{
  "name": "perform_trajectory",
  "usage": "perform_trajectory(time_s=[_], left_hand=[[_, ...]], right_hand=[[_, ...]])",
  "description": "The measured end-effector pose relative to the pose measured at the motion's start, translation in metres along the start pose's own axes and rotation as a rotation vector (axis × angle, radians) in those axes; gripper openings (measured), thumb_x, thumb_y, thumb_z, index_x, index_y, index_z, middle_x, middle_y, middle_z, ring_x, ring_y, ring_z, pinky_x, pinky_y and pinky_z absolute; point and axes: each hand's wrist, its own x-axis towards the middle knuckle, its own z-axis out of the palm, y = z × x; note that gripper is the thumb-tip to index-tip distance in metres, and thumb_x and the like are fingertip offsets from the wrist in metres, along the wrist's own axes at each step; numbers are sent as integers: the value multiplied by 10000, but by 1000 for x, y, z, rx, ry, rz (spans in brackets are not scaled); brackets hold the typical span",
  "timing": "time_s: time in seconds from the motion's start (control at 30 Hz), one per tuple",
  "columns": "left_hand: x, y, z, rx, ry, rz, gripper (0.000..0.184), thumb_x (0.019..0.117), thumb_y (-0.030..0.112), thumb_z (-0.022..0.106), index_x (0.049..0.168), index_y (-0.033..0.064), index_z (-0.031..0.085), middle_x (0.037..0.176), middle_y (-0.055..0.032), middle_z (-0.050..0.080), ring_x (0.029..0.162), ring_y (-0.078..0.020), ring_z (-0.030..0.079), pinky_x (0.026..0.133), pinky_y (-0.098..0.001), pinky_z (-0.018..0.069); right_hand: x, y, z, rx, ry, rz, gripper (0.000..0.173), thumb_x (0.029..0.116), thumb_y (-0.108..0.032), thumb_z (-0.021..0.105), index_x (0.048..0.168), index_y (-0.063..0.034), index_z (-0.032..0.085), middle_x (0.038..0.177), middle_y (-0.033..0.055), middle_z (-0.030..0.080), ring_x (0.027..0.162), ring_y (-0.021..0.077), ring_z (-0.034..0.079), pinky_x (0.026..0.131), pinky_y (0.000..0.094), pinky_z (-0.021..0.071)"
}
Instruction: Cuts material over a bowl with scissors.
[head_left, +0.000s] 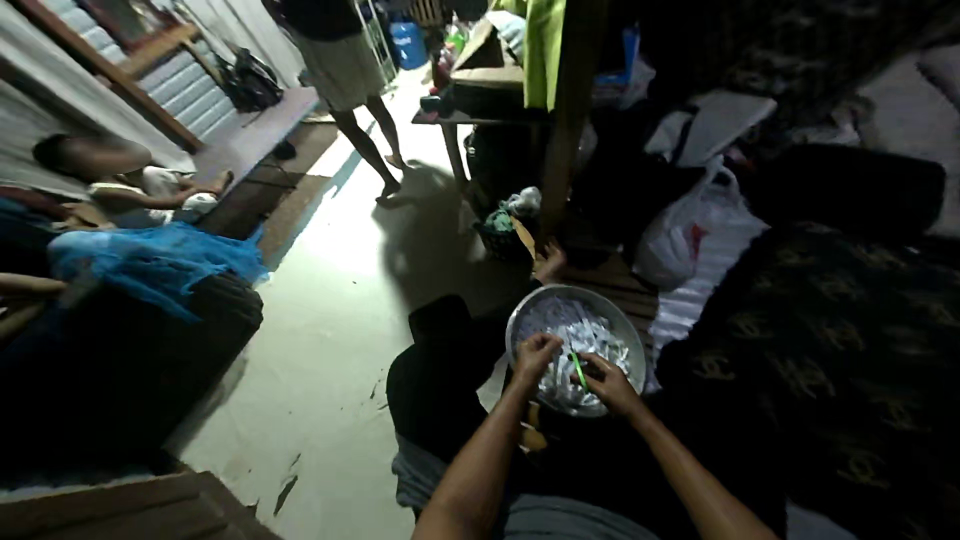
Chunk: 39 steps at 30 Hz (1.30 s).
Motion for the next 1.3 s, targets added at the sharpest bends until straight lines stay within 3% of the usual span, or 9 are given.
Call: perform_trajectory(time_s=[0.3,0.43,1.13,1.3], left_hand=[[-2,-1,4,-53,-7,21,157,1007,108,623,1015,-33,691,793,-11,646,628,-17,517,588,-189,438],[-2,-3,2,-27,-2,49,168,1011,117,618,1015,-33,694,818,-17,664,666,-21,544,624,-196,456],[0,-6,1,-88,10,-19,151,1012,102,612,1007,-37,671,804,-29,648,642,-42,551,595,-205,470],[0,-8,1,-111,2,-8,134,1002,91,626,999,-35,673,801,-30,653,652,-45,561,603,-209,475]], right_hand=[[-5,3,1,45,-9,5,403,909,-49,706,1283,58,598,970,116,702,746,93,658,726,253,566],[-5,3,2,40,-15,10,419,902,-66,720,1286,54,604,997,140,705,771,117,671,756,283,575],[-1,6,3,-7,-22,8,429,901,-99,743,1285,45,617,1008,161,698,778,154,669,770,327,577],[0,5,2,-28,-28,30,438,918,-85,736,1311,53,600,1092,189,682,825,165,672,807,324,573]])
